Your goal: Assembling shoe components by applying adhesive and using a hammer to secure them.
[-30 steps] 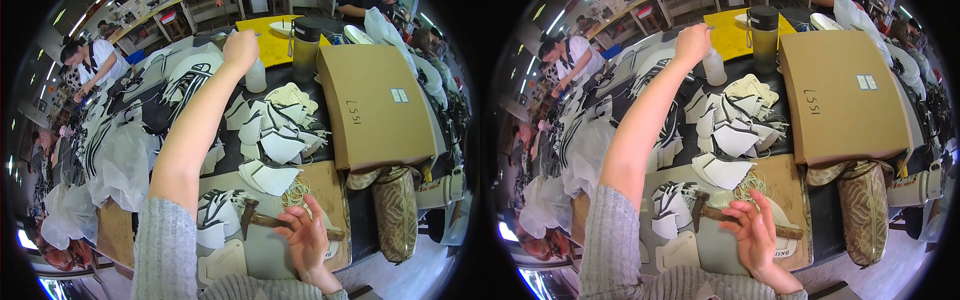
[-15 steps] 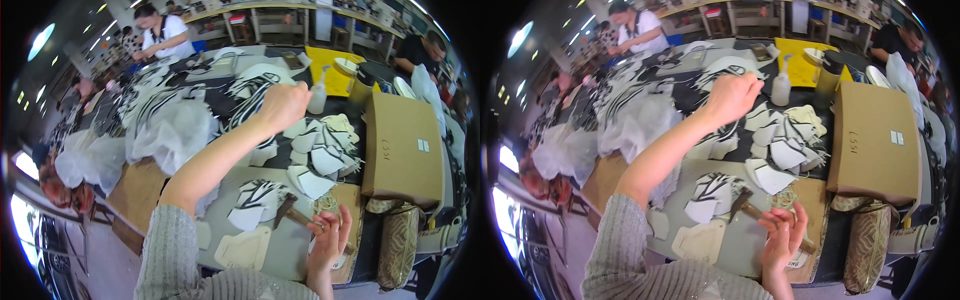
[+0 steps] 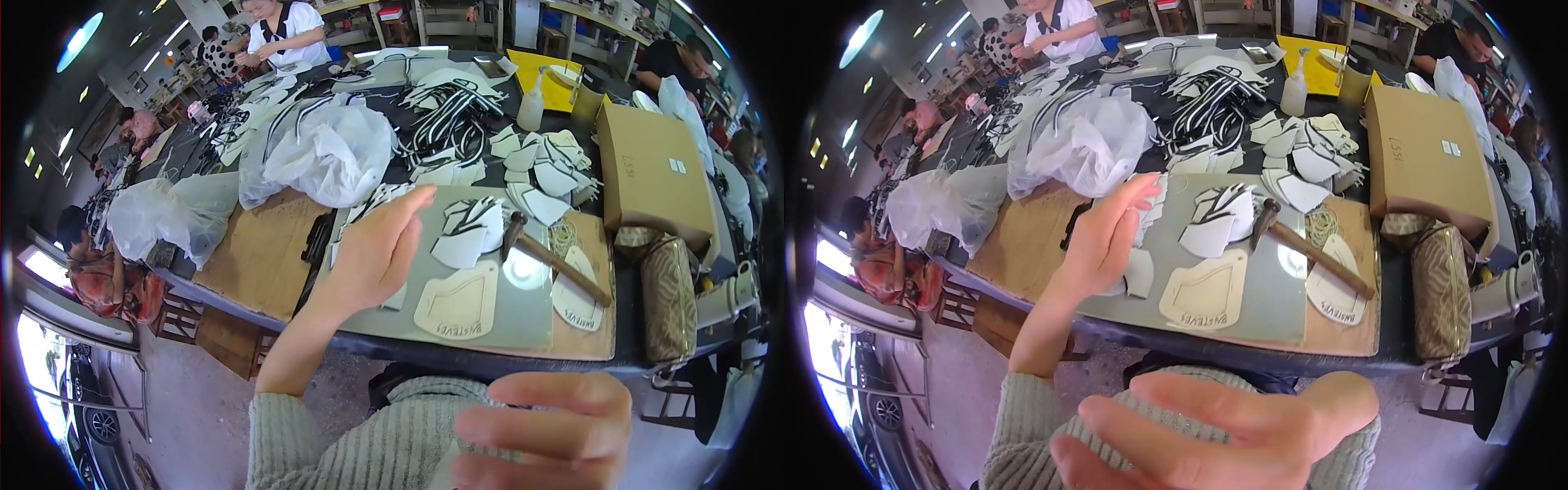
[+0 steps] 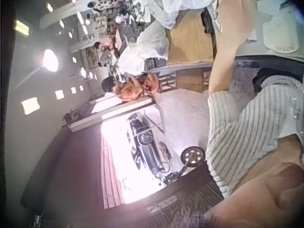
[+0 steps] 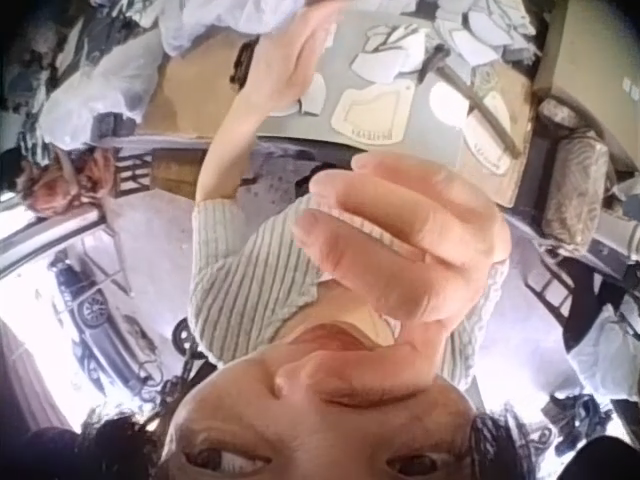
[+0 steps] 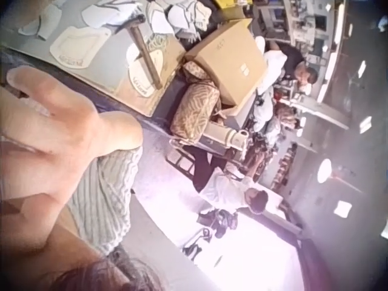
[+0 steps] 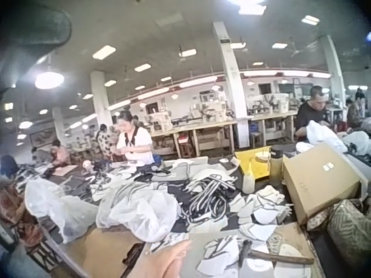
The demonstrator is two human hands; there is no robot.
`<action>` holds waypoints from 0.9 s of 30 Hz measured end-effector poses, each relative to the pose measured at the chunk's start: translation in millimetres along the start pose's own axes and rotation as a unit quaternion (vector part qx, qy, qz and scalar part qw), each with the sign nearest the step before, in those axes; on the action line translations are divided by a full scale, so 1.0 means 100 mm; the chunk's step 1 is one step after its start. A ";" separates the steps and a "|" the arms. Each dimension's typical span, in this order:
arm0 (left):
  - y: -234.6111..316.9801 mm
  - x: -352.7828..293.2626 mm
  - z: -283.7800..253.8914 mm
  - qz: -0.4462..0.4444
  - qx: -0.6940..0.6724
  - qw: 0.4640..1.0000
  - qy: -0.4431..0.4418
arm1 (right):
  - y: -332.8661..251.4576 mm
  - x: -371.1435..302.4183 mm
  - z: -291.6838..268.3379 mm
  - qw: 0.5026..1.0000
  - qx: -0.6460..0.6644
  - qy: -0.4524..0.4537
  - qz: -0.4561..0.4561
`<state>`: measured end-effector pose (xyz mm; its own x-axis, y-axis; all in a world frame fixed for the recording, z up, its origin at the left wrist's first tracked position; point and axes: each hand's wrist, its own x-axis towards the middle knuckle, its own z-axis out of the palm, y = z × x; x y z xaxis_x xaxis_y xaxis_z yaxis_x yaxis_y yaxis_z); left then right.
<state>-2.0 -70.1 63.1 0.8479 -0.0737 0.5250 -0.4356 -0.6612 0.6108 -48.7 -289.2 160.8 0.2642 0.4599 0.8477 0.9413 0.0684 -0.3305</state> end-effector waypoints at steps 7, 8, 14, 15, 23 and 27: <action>-0.05 -0.76 -0.20 0.026 0.003 0.997 0.075 | -0.71 -0.04 0.49 0.998 -0.051 0.022 -0.003; -0.03 -0.84 -0.23 0.029 -0.009 0.997 0.067 | -0.81 -0.08 0.54 0.996 -0.079 0.022 0.017; -0.01 -1.18 -0.20 -0.046 -0.085 0.983 0.153 | -0.80 -0.68 0.65 0.966 -0.089 -0.162 -0.179; -0.08 -1.22 -0.13 -0.039 -0.100 0.981 0.163 | -0.78 -0.83 0.68 0.968 -0.056 -0.203 -0.136; -0.33 -1.30 0.33 -0.102 -0.102 0.990 0.004 | -0.53 -1.31 0.35 0.886 -0.247 -0.360 0.159; -0.54 -1.20 0.64 -0.066 -0.041 0.997 -0.028 | -0.34 -1.37 0.28 0.870 -0.239 -0.368 0.223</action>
<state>-61.1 -73.1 -70.7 0.9137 -0.0326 0.4050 -0.3409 -0.6040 0.7204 -122.6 -330.0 43.8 0.5855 0.8010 0.1249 0.8058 -0.5580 -0.1983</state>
